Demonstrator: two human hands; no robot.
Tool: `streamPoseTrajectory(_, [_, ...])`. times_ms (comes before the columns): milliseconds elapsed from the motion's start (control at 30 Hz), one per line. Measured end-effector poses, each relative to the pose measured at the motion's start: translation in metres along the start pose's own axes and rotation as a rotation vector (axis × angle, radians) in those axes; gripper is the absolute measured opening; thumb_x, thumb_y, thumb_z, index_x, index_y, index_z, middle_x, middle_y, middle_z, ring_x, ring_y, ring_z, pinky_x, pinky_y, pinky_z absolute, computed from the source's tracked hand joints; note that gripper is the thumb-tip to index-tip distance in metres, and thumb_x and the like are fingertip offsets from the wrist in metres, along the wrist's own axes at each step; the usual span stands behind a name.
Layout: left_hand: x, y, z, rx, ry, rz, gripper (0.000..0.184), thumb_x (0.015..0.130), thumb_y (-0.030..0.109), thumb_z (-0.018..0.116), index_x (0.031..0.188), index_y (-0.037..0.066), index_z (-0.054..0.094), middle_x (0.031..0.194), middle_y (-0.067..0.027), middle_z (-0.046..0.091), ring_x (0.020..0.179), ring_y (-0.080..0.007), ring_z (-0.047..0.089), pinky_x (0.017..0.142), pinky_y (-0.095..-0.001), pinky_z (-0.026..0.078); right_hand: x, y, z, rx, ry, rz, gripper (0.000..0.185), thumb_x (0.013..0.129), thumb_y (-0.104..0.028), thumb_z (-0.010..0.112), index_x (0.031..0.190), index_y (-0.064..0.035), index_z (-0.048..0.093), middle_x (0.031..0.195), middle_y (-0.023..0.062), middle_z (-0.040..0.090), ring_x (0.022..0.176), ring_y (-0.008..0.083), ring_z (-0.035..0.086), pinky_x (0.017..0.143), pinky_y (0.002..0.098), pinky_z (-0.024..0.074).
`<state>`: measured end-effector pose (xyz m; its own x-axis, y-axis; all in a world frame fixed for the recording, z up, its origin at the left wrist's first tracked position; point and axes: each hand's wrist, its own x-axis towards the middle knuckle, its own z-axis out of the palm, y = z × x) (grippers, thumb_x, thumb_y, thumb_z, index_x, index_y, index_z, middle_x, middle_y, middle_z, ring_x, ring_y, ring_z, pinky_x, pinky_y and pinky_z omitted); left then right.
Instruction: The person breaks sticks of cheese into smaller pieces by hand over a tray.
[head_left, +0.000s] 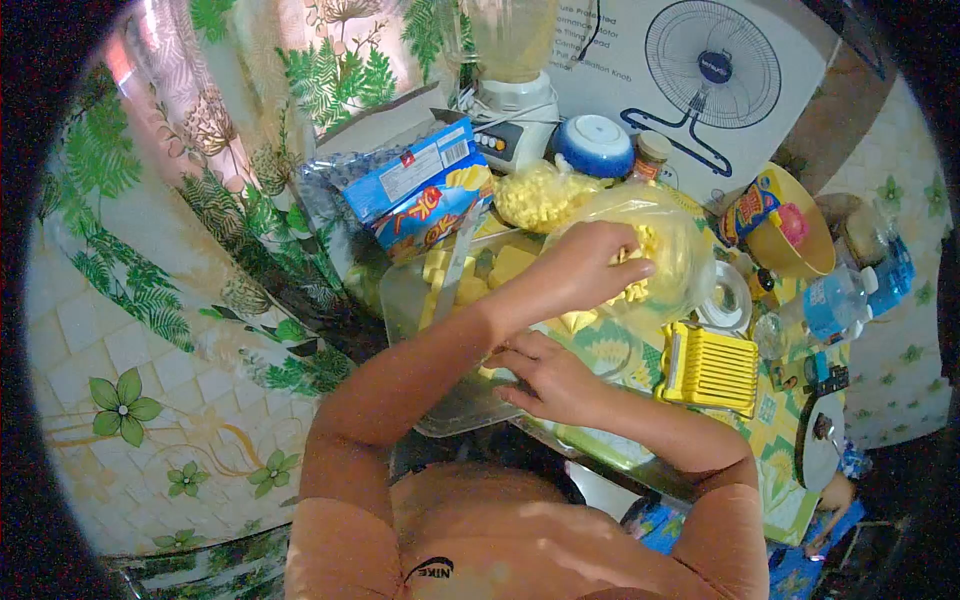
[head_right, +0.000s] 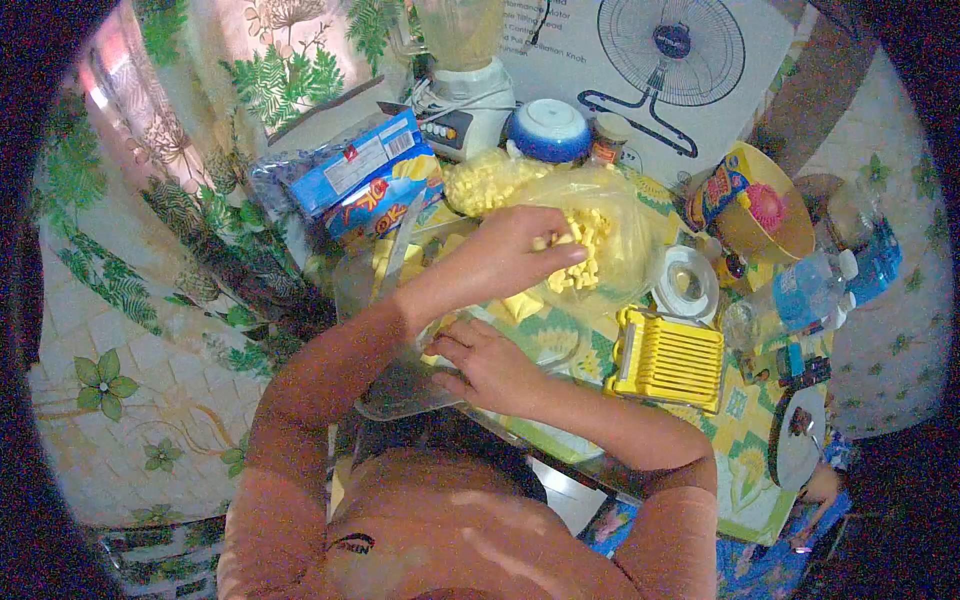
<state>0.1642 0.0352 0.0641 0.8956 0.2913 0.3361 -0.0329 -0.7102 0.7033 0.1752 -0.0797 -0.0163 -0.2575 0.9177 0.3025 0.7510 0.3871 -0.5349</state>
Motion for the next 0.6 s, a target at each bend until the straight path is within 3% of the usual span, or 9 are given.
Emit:
streamPoseTrajectory(67, [0.019,0.0,0.011,0.129,-0.025,-0.053,0.024,0.075,0.018,0.064,0.095,0.003,0.062,0.088,-0.0174,0.061,0.079,-0.034,0.058,0.074,-0.0408,0.046,-0.001,0.001,0.001,0.002,0.007,-0.02,0.035,0.077,-0.021,0.061,0.106,-0.0043,0.055,0.106,0.014,0.051,0.103,0.0329,0.048,0.091,0.0399,0.039])
streamPoseTrajectory(167, [0.04,-0.024,0.028,0.249,-0.03,0.056,0.029,0.072,0.01,0.06,0.1,0.004,0.061,0.1,-0.0206,0.058,0.094,-0.0364,0.056,0.082,-0.0418,0.044,-0.002,0.002,0.001,-0.019,0.018,-0.054,0.036,0.075,-0.02,0.061,0.107,-0.0039,0.055,0.106,0.0142,0.051,0.103,0.0328,0.047,0.092,0.041,0.0376])
streamPoseTrajectory(300, [0.044,-0.027,0.027,0.277,-0.1,0.028,0.043,0.069,0.002,0.052,0.112,0.006,0.057,0.107,-0.0222,0.056,0.102,-0.0364,0.053,0.09,-0.0406,0.041,-0.003,-0.001,-0.001,-0.051,-0.007,-0.01,0.039,0.074,-0.018,0.061,0.11,-0.0047,0.054,0.108,0.0143,0.051,0.105,0.0326,0.046,0.092,0.0417,0.0367])
streamPoseTrajectory(600, [0.019,-0.018,0.003,0.237,-0.269,0.06,0.041,0.074,0.01,0.051,0.115,0.005,0.055,0.11,-0.0184,0.058,0.103,-0.0338,0.054,0.09,-0.0401,0.041,-0.001,0.002,0.001,-0.084,0.015,-0.051,0.042,0.076,-0.02,0.06,0.114,-0.0054,0.053,0.111,0.0121,0.053,0.103,0.0288,0.049,0.09,0.0388,0.0382])
